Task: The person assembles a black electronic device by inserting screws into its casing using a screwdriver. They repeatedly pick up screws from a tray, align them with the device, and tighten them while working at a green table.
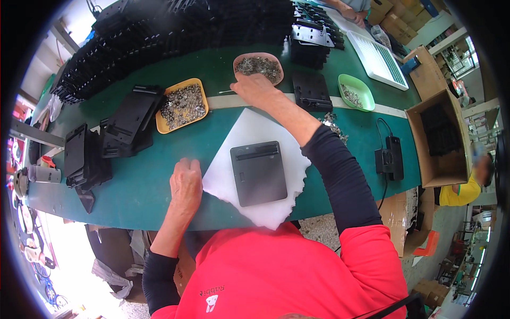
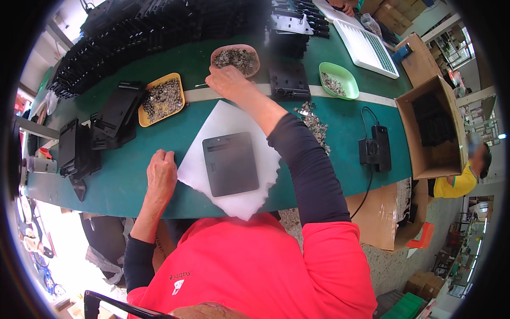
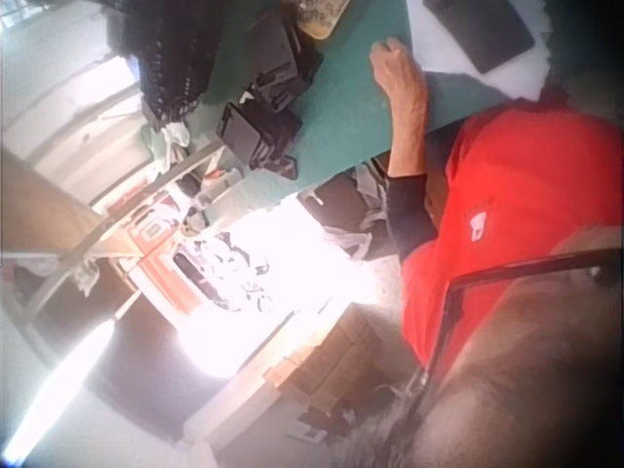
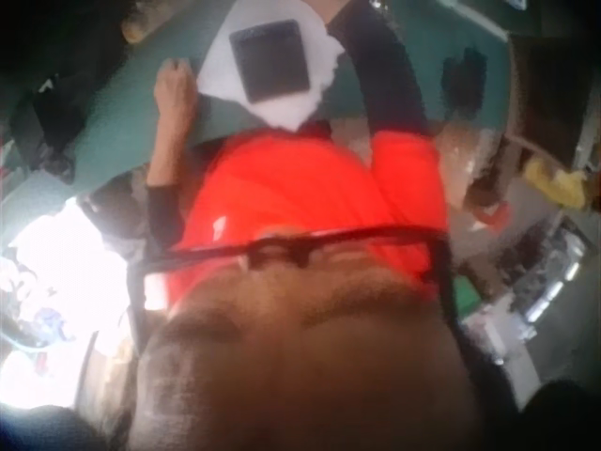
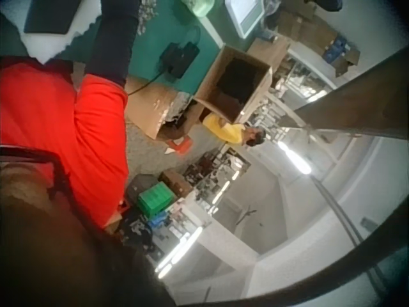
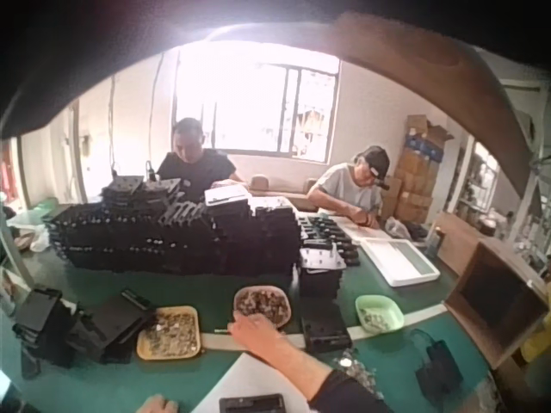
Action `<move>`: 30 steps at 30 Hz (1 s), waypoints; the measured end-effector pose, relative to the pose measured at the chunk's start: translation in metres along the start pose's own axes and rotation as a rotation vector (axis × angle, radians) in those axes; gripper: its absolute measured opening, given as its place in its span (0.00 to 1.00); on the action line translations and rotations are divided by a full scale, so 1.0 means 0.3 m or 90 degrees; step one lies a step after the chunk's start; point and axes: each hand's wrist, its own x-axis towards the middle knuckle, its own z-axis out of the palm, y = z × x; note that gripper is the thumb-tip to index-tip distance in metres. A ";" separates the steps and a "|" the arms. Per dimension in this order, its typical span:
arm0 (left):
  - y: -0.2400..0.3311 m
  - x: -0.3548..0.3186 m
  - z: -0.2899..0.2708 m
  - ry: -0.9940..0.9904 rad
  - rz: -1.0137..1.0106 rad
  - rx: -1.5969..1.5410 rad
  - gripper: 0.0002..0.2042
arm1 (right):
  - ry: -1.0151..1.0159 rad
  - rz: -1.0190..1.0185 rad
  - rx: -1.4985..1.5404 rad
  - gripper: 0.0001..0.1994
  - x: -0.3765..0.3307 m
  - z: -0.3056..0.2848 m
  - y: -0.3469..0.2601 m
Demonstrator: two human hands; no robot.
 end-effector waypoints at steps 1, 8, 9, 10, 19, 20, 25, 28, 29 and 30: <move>-0.004 -0.002 0.003 0.006 0.008 0.003 0.06 | -0.030 -0.001 -0.022 0.07 0.017 -0.007 -0.003; -0.025 -0.010 0.023 0.067 0.052 -0.020 0.04 | -0.070 -0.024 -0.057 0.07 0.039 -0.033 -0.011; -0.024 -0.007 0.026 0.061 0.030 -0.028 0.04 | -0.042 -0.001 -0.016 0.07 0.030 -0.025 -0.001; -0.022 -0.003 0.028 0.055 0.008 -0.037 0.05 | -0.015 0.023 0.024 0.07 0.018 -0.016 0.011; 0.032 0.015 0.001 0.055 -0.055 -0.269 0.11 | -0.151 0.183 0.261 0.08 -0.248 -0.135 0.055; 0.039 0.020 0.003 0.055 -0.049 -0.283 0.10 | -0.141 0.205 0.273 0.08 -0.265 -0.138 0.059; 0.095 0.028 0.009 -0.060 -0.247 -0.676 0.07 | -0.079 0.228 0.414 0.09 -0.327 -0.193 0.048; 0.114 0.038 0.012 -0.076 -0.257 -0.718 0.06 | -0.022 0.224 0.309 0.10 -0.382 -0.144 0.035; 0.127 0.038 0.005 -0.079 -0.248 -0.707 0.06 | 0.000 0.216 0.239 0.10 -0.398 -0.132 0.023; 0.141 0.031 -0.001 -0.086 -0.249 -0.696 0.06 | -0.037 0.239 0.215 0.11 -0.414 -0.129 0.013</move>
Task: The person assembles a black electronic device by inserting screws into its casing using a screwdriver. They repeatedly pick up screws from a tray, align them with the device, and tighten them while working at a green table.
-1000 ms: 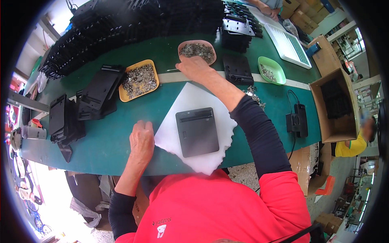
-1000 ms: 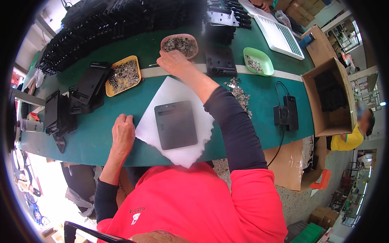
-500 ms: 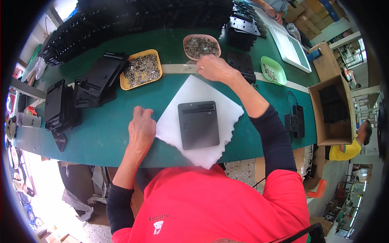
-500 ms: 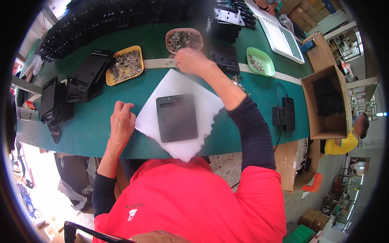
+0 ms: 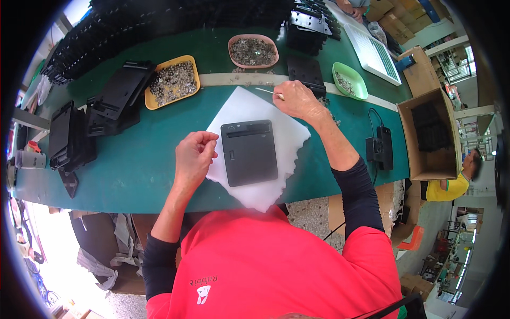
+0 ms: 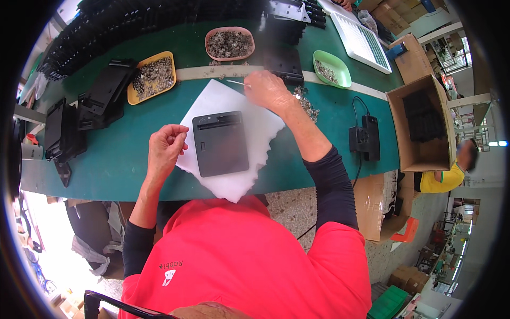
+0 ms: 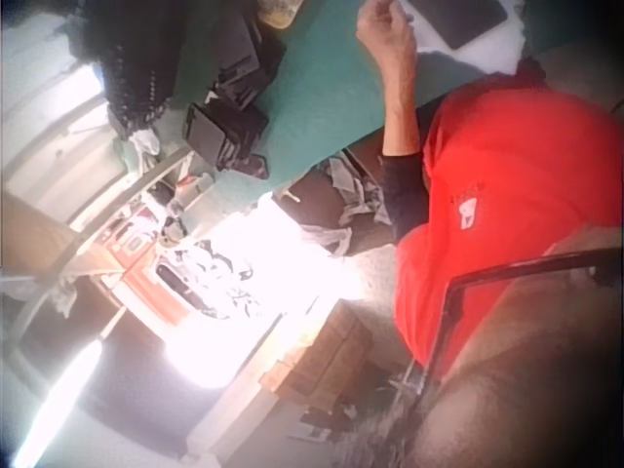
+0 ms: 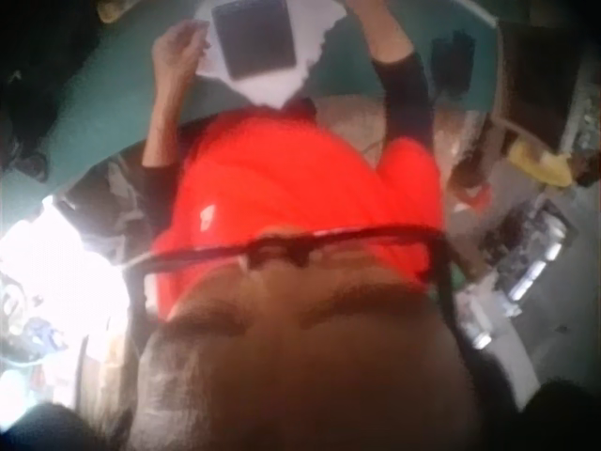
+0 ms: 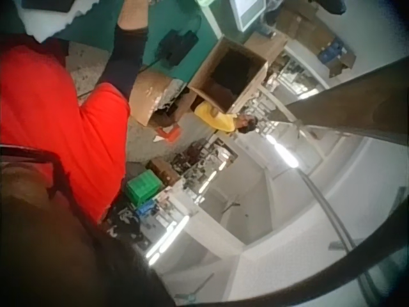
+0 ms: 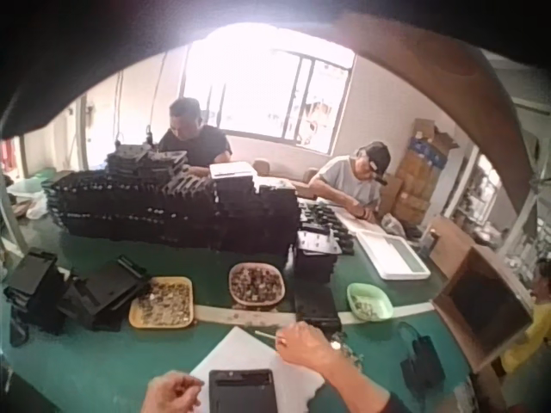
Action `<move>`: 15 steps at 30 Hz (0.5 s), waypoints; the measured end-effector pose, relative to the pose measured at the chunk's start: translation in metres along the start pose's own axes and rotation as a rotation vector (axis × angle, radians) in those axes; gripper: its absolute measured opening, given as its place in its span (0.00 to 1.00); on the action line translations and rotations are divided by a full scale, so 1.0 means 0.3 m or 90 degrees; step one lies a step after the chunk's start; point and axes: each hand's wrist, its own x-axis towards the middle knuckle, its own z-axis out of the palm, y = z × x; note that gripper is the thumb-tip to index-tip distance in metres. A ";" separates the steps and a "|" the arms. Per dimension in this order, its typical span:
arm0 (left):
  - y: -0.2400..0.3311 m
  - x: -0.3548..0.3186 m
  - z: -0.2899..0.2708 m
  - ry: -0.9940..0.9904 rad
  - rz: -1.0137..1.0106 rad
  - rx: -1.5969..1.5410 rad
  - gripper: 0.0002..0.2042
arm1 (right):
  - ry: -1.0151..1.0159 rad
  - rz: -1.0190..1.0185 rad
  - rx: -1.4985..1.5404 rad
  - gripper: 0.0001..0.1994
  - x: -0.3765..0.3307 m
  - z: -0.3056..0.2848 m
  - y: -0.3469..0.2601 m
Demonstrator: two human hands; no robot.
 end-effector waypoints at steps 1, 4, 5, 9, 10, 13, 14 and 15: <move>0.008 -0.013 0.009 -0.003 -0.004 0.011 0.07 | -0.027 0.029 -0.029 0.11 -0.019 0.002 -0.007; 0.011 -0.034 0.020 -0.003 -0.024 0.018 0.07 | -0.101 0.057 -0.008 0.12 -0.059 -0.049 -0.040; 0.010 -0.038 0.025 -0.006 -0.032 0.015 0.07 | -0.124 0.062 0.016 0.12 -0.076 -0.065 -0.040; -0.027 -0.032 0.015 -0.013 -0.042 -0.025 0.08 | -0.019 0.065 0.094 0.12 -0.106 -0.031 0.059; -0.025 -0.029 0.021 -0.011 -0.041 -0.043 0.08 | -0.017 0.064 0.115 0.12 -0.113 -0.032 0.063; -0.012 -0.027 0.025 -0.001 -0.044 -0.104 0.09 | 0.028 -0.022 0.148 0.10 -0.117 0.007 0.053; -0.002 -0.028 0.027 0.002 -0.048 -0.130 0.09 | 0.048 -0.066 0.155 0.09 -0.117 0.030 0.048; 0.003 -0.028 0.033 0.005 -0.052 -0.156 0.09 | 0.053 -0.074 0.130 0.09 -0.120 0.049 0.048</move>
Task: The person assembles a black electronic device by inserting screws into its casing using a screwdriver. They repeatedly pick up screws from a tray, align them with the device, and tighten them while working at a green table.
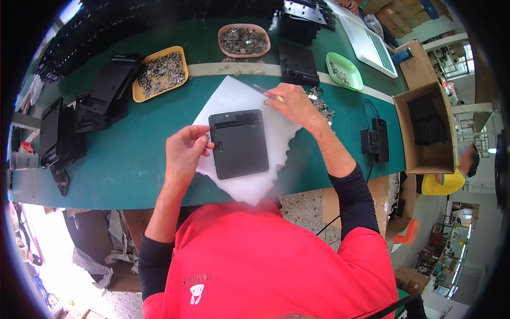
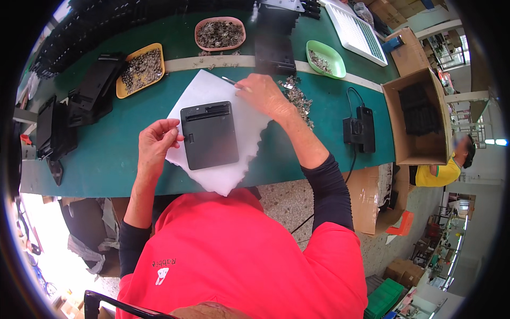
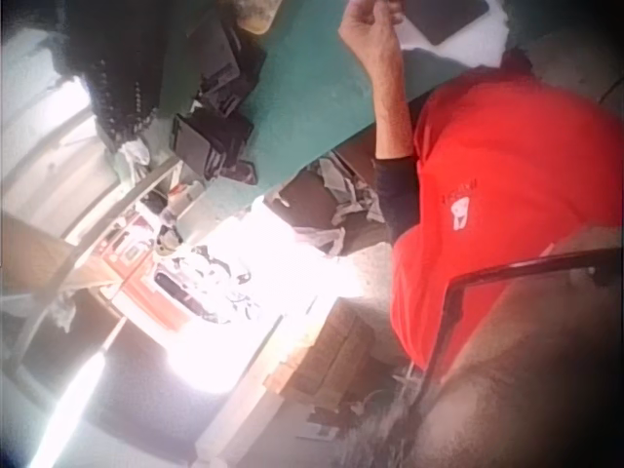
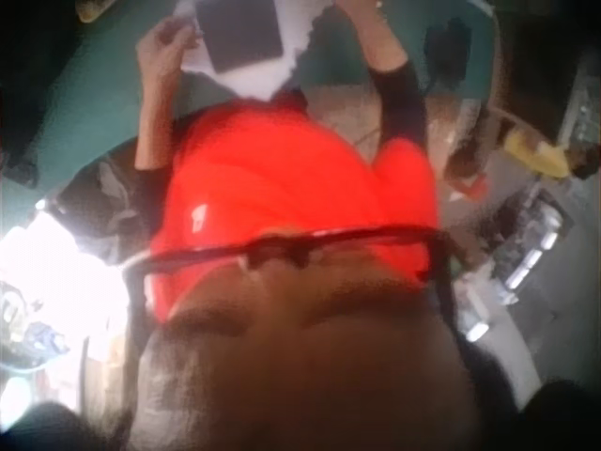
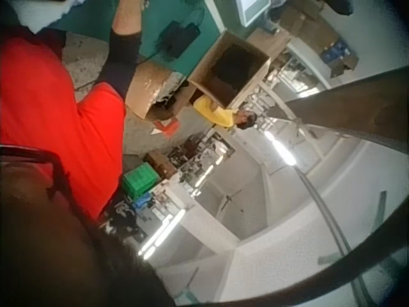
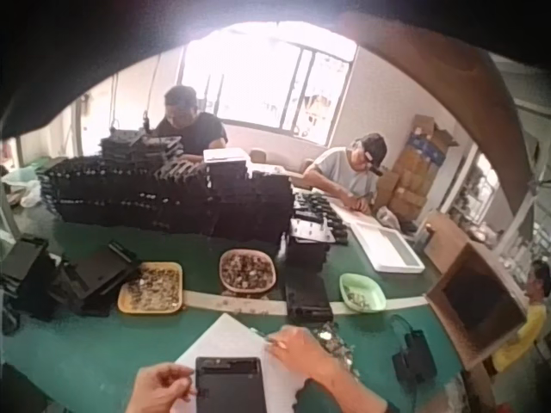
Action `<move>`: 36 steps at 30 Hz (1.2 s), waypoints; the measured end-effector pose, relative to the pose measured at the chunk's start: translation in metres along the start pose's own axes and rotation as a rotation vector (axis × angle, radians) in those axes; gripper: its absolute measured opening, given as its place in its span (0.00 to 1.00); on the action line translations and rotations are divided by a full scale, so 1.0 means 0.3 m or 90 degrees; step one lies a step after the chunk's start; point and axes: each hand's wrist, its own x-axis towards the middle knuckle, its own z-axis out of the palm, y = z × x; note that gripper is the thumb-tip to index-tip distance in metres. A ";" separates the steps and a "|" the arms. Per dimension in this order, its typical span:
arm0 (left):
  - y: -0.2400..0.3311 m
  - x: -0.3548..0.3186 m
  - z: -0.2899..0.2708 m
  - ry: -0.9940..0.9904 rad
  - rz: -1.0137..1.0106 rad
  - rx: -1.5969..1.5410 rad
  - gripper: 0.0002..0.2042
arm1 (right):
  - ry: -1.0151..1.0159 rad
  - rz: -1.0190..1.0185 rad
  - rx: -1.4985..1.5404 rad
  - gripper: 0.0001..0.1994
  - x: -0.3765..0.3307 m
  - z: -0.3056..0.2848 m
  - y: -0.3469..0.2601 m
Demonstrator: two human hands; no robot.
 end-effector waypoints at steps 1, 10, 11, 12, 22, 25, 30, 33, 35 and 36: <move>0.000 0.002 0.008 -0.002 -0.013 -0.049 0.10 | 0.003 -0.010 -0.024 0.08 -0.006 0.017 0.003; -0.028 0.006 -0.010 -0.073 -0.084 -0.330 0.12 | 0.026 0.138 0.195 0.07 -0.041 0.017 -0.100; -0.031 0.007 -0.009 -0.078 -0.088 -0.345 0.12 | 0.004 0.159 0.242 0.08 -0.041 0.008 -0.119; -0.032 0.007 -0.008 -0.079 -0.088 -0.338 0.11 | -0.019 0.181 0.288 0.08 -0.044 0.006 -0.133; -0.036 -0.091 0.071 0.072 0.266 0.277 0.06 | 0.021 0.022 0.186 0.07 -0.015 0.027 -0.168; -0.059 -0.148 0.121 0.090 0.395 0.429 0.06 | 0.097 -0.011 0.035 0.08 -0.008 0.052 -0.130; -0.047 -0.123 0.119 0.098 0.291 0.313 0.05 | 0.082 0.105 0.118 0.11 -0.066 0.062 -0.142; -0.034 -0.062 0.116 0.098 0.217 0.228 0.05 | 0.039 0.224 0.203 0.11 -0.122 0.058 -0.154; -0.031 -0.018 0.100 0.109 0.212 0.223 0.05 | 0.006 0.237 0.262 0.10 -0.168 0.066 -0.162; -0.035 0.005 0.095 0.109 0.224 0.217 0.05 | -0.010 0.228 0.271 0.09 -0.194 0.076 -0.159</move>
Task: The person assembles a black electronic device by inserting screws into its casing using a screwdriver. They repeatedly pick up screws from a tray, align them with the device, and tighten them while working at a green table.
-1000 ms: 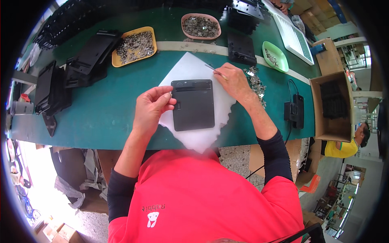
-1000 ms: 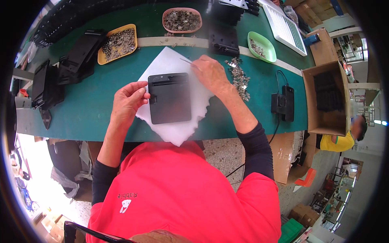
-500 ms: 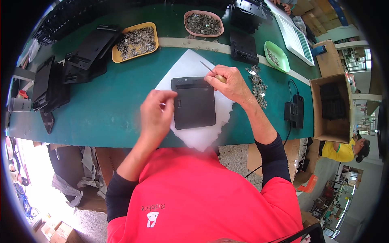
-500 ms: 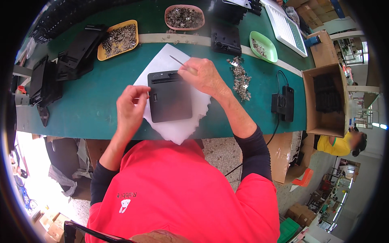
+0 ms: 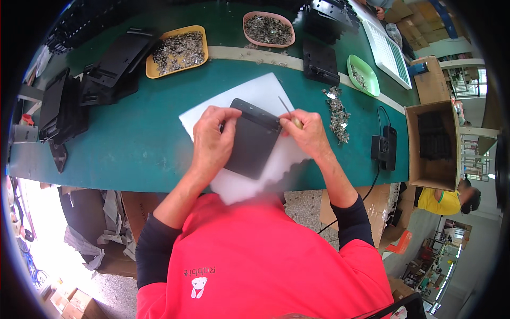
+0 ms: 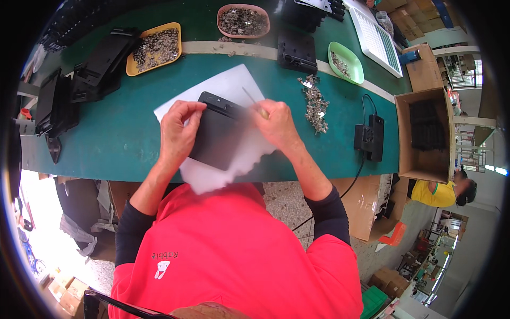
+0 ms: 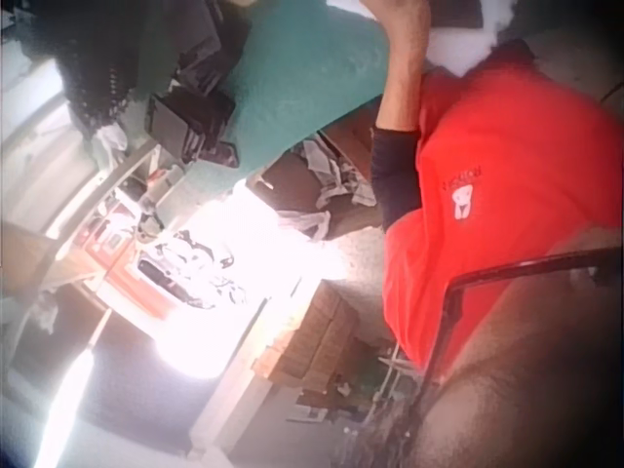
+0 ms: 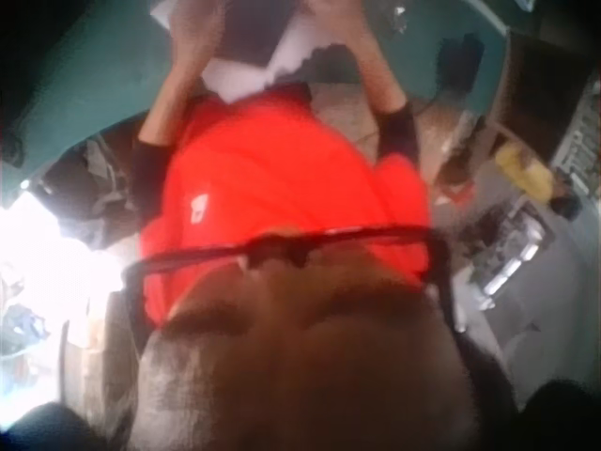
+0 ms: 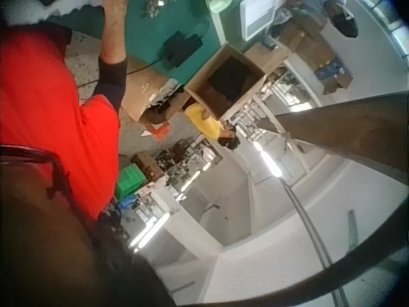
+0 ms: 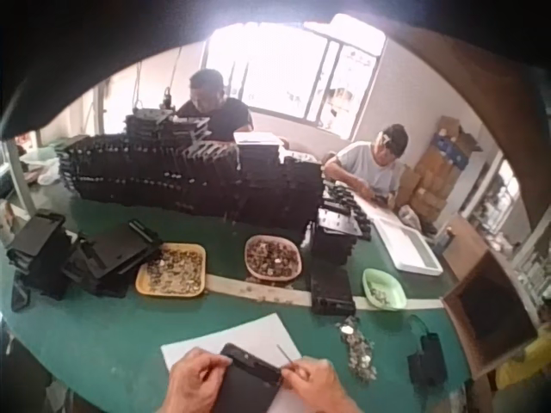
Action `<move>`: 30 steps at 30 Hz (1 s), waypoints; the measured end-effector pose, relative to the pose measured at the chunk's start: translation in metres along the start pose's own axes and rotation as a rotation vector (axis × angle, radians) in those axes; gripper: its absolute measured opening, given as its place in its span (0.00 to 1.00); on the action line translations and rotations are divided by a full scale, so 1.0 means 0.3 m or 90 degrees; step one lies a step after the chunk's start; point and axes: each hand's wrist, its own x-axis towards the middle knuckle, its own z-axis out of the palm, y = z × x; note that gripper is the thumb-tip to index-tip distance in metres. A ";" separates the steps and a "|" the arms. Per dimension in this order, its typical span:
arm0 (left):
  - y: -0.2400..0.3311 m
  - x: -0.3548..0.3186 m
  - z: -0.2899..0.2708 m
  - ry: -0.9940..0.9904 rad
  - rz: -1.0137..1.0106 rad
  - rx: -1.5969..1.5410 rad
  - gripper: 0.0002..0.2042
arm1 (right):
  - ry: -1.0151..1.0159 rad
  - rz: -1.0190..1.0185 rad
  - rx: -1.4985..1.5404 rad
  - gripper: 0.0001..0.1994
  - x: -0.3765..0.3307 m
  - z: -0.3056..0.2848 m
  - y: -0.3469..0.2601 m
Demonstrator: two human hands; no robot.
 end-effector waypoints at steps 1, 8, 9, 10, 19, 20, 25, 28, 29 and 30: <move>-0.014 0.024 0.003 -0.016 0.039 0.027 0.05 | -0.020 -0.004 0.005 0.08 -0.023 0.003 0.008; -0.097 0.195 -0.019 -0.204 0.135 -0.019 0.07 | -0.101 0.032 0.132 0.07 -0.121 0.011 -0.057; -0.102 0.200 -0.019 -0.208 0.128 -0.042 0.07 | -0.086 0.042 0.142 0.07 -0.123 0.011 -0.065; -0.105 0.202 -0.019 -0.211 0.121 -0.066 0.07 | -0.092 0.059 0.144 0.07 -0.115 -0.003 -0.063; 0.004 0.089 0.014 0.009 0.208 0.115 0.05 | -0.109 -0.297 -0.097 0.07 0.060 -0.009 -0.148; 0.010 0.068 0.012 0.039 0.196 0.116 0.05 | -0.124 -0.286 -0.122 0.07 0.070 -0.005 -0.161; -0.032 -0.003 0.023 0.017 -0.040 -0.118 0.09 | -0.170 -0.350 -0.218 0.07 0.106 0.011 -0.181; -0.048 -0.003 0.019 0.033 -0.110 -0.231 0.11 | -0.191 -0.341 -0.229 0.05 0.105 0.019 -0.167; -0.057 0.002 0.020 0.034 -0.116 -0.256 0.11 | -0.177 -0.368 -0.250 0.05 0.102 0.023 -0.167; -0.063 0.005 0.019 0.036 -0.122 -0.281 0.12 | -0.164 -0.394 -0.271 0.05 0.096 0.027 -0.167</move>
